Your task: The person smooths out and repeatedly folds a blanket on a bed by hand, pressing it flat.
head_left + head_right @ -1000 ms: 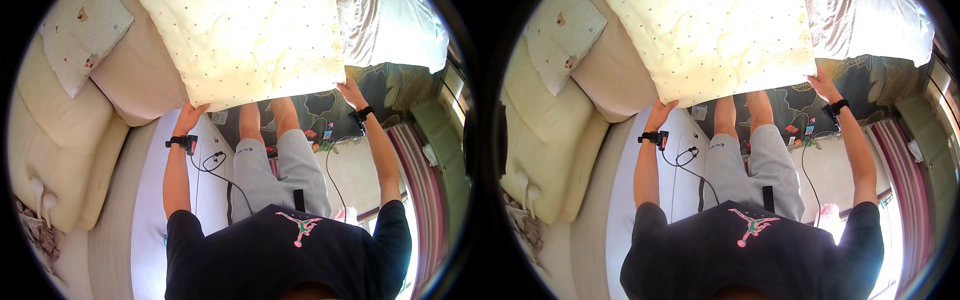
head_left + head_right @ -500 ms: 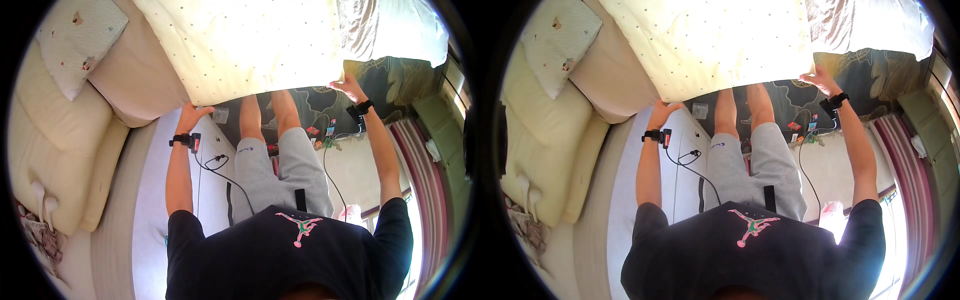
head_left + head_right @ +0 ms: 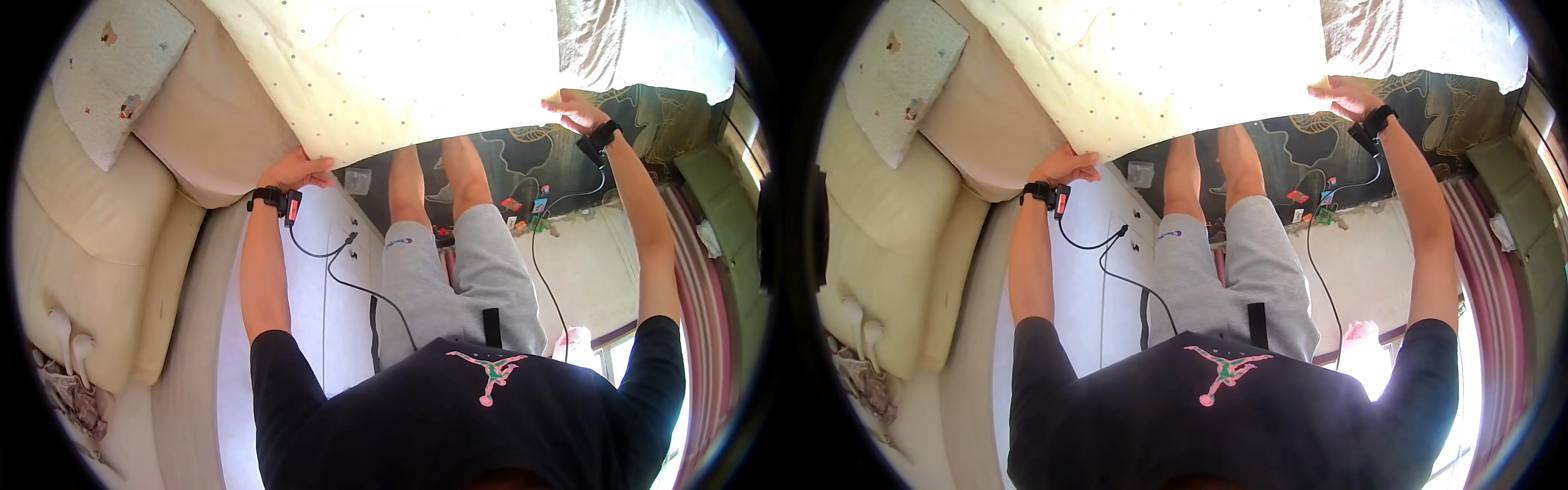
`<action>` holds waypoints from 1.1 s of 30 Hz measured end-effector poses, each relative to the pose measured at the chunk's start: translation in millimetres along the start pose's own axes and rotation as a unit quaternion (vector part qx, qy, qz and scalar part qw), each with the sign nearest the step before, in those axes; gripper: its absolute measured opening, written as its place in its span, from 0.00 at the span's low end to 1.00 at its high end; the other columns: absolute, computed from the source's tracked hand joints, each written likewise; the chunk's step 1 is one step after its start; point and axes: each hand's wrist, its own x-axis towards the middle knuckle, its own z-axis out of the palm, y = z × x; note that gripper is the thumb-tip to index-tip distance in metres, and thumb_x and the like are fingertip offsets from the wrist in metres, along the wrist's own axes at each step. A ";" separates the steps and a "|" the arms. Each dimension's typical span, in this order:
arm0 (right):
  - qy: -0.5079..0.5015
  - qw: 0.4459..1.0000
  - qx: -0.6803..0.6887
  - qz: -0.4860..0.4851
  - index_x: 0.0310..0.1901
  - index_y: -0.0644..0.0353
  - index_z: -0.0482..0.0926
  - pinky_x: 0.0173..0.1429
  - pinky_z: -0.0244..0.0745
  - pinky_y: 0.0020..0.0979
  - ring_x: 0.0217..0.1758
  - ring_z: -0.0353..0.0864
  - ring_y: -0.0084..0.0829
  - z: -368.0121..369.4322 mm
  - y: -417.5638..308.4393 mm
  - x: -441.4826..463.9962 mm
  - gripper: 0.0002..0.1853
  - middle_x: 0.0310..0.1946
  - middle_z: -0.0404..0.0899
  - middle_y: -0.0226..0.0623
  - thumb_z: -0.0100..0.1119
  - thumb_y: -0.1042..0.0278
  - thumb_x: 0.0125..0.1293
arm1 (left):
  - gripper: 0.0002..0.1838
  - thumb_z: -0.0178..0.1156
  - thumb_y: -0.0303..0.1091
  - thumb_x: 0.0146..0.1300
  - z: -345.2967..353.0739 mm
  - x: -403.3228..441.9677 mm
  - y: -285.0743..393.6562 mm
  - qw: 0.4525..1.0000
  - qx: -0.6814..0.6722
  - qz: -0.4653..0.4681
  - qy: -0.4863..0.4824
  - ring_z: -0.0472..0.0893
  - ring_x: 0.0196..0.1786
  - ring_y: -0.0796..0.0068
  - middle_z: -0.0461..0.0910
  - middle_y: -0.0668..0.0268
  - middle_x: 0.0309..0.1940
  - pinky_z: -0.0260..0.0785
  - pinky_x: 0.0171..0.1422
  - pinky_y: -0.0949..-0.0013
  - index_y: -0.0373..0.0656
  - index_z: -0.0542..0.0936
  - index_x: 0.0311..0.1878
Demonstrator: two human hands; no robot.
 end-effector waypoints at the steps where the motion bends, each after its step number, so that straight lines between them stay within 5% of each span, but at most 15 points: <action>1: 0.001 1.000 -0.001 0.003 0.52 0.62 0.77 0.43 0.70 0.25 0.40 0.75 0.17 7.9 2.4 -4.6 0.23 0.42 0.80 0.25 0.71 0.58 0.61 | 0.26 0.67 0.37 0.62 7.6 1.6 -3.3 1.000 -0.002 -0.001 -0.002 0.82 0.47 0.68 0.80 0.63 0.47 0.77 0.47 0.67 0.37 0.72 0.60; 3: 0.003 0.995 0.052 -0.086 0.50 0.62 0.79 0.48 0.67 0.23 0.43 0.74 0.16 28.4 -3.4 -16.4 0.18 0.41 0.80 0.25 0.70 0.61 0.62 | 0.28 0.64 0.34 0.65 17.4 3.5 -10.0 0.986 -0.081 0.144 -0.008 0.79 0.58 0.61 0.79 0.57 0.55 0.77 0.58 0.56 0.35 0.68 0.65; 12: 0.017 0.984 0.064 -0.164 0.49 0.65 0.81 0.60 0.65 0.28 0.52 0.75 0.21 44.0 19.0 -31.7 0.15 0.46 0.81 0.29 0.67 0.66 0.64 | 0.20 0.66 0.31 0.61 15.0 0.4 -28.3 0.971 0.057 0.196 0.124 0.79 0.53 0.73 0.82 0.63 0.51 0.67 0.63 0.68 0.34 0.79 0.56; 17: 0.004 0.886 0.393 -0.245 0.60 0.68 0.72 0.70 0.62 0.38 0.64 0.72 0.32 50.2 26.1 -20.9 0.25 0.58 0.77 0.38 0.48 0.53 0.75 | 0.21 0.67 0.28 0.60 19.0 30.3 -53.6 0.933 -0.088 0.314 0.152 0.79 0.53 0.75 0.82 0.64 0.51 0.67 0.63 0.69 0.34 0.78 0.56; 21: 0.042 0.861 0.469 -0.195 0.65 0.68 0.67 0.70 0.64 0.39 0.66 0.71 0.33 57.0 23.6 -1.3 0.28 0.61 0.74 0.39 0.41 0.50 0.77 | 0.18 0.60 0.29 0.67 42.4 42.7 -60.4 0.863 -0.196 0.411 0.219 0.77 0.57 0.72 0.80 0.63 0.54 0.66 0.65 0.65 0.35 0.75 0.59; 24: 0.044 0.870 0.443 -0.212 0.65 0.66 0.67 0.68 0.67 0.39 0.65 0.72 0.33 65.9 20.2 4.1 0.26 0.61 0.74 0.39 0.41 0.53 0.78 | 0.17 0.57 0.32 0.71 54.2 42.8 -59.6 0.794 -0.373 0.429 0.215 0.76 0.59 0.71 0.79 0.62 0.52 0.68 0.64 0.63 0.38 0.72 0.60; 26: 0.175 0.887 0.396 -0.158 0.64 0.65 0.68 0.66 0.69 0.37 0.64 0.73 0.32 70.8 16.4 9.0 0.24 0.60 0.74 0.40 0.40 0.55 0.78 | 0.14 0.55 0.32 0.72 57.9 45.1 -55.6 0.799 -0.386 0.388 0.247 0.77 0.54 0.72 0.79 0.64 0.50 0.70 0.61 0.64 0.39 0.72 0.57; 28: 0.082 0.898 0.399 -0.163 0.64 0.65 0.68 0.65 0.71 0.37 0.62 0.74 0.32 63.9 19.1 10.3 0.22 0.60 0.75 0.39 0.41 0.57 0.78 | 0.11 0.53 0.32 0.73 50.0 46.2 -55.9 0.800 -0.399 0.348 0.283 0.78 0.50 0.73 0.78 0.67 0.47 0.72 0.58 0.65 0.40 0.71 0.54; 29: -0.008 0.901 0.399 -0.168 0.63 0.65 0.69 0.64 0.72 0.37 0.61 0.75 0.31 57.8 21.9 11.6 0.21 0.59 0.76 0.39 0.43 0.59 0.77 | 0.10 0.54 0.33 0.72 38.3 49.7 -62.5 0.828 -0.352 0.332 0.282 0.79 0.48 0.74 0.79 0.67 0.46 0.73 0.55 0.66 0.41 0.73 0.53; 31: 0.005 0.930 0.342 -0.131 0.63 0.64 0.70 0.60 0.76 0.35 0.57 0.79 0.30 41.4 27.4 24.8 0.20 0.56 0.78 0.38 0.45 0.61 0.76 | 0.10 0.54 0.33 0.72 21.7 50.1 -68.5 0.850 -0.300 0.328 0.284 0.79 0.46 0.75 0.80 0.68 0.45 0.74 0.52 0.67 0.42 0.74 0.52; 33: 0.025 0.946 0.288 -0.143 0.60 0.63 0.72 0.52 0.80 0.33 0.51 0.82 0.29 30.8 31.4 31.6 0.18 0.52 0.80 0.36 0.49 0.63 0.75 | 0.10 0.56 0.33 0.70 10.4 38.3 -65.5 0.917 -0.143 0.228 0.295 0.80 0.41 0.77 0.81 0.68 0.42 0.74 0.48 0.69 0.42 0.76 0.51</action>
